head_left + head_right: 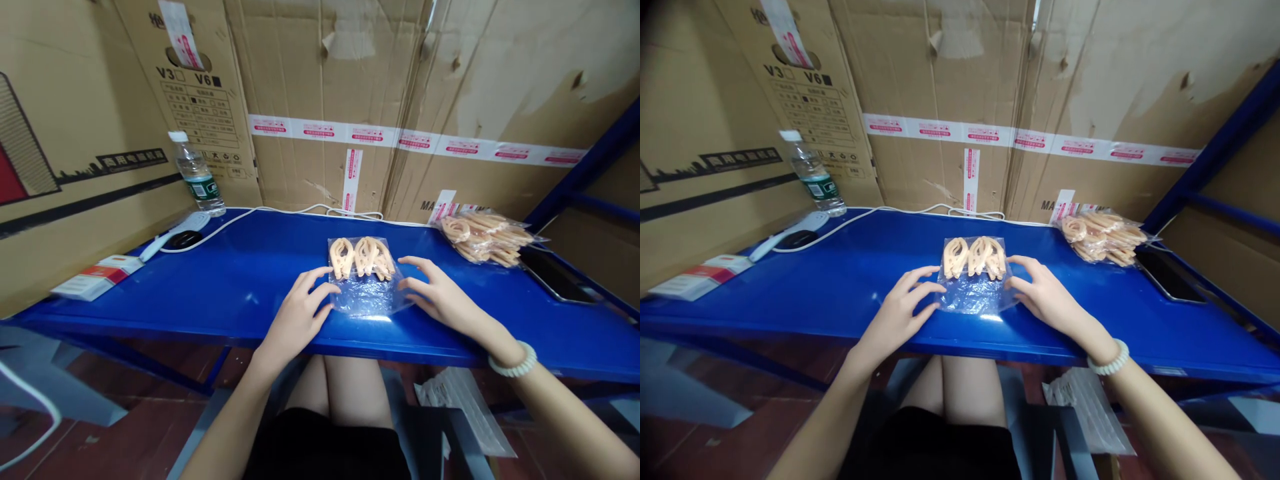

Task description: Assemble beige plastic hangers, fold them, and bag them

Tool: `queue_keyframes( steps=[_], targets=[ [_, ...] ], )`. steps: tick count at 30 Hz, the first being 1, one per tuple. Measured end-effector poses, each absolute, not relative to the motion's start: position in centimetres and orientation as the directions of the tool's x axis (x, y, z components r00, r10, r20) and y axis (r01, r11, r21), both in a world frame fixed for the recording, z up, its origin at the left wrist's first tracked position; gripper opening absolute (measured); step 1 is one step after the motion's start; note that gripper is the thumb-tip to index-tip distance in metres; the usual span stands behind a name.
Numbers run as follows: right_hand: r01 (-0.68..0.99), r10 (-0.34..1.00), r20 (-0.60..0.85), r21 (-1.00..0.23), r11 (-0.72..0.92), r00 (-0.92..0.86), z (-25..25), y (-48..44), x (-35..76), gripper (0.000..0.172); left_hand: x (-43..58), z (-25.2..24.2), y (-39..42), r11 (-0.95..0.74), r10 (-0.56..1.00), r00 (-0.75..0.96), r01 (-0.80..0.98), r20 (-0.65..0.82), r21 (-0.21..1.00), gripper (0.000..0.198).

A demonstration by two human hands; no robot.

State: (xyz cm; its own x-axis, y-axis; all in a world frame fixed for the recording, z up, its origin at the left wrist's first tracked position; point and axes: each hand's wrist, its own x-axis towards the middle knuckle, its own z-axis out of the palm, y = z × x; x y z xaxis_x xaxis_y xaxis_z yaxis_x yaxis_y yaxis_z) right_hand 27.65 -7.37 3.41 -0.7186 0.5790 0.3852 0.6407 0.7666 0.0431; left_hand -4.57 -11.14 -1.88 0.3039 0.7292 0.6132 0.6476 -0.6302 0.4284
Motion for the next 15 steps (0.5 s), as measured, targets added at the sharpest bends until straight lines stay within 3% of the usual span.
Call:
queue_keyframes(
  steps=[5, 11, 15],
  targets=[
    [0.632, 0.578, 0.476, -0.06, 0.773, -0.662, 3.6, -8.4, 26.6, 0.012, -4.3, -1.5, -11.4, -0.639, 0.727, 0.262, 0.594, 0.634, 0.488, 0.016],
    [0.594, 0.698, 0.553, -0.395, 0.7, -0.455, 3.3, -13.3, 24.5, 0.012, -4.9, -1.7, -15.3, -0.542, 0.809, 0.08, 0.487, 0.583, 0.685, 0.014],
    [0.557, 0.779, 0.561, -0.566, 0.608, -0.281, 2.4, -16.0, 22.5, 0.021, -4.5, -2.2, -17.1, -0.48, 0.817, -0.076, 0.458, 0.571, 0.748, 0.01]
  ],
)
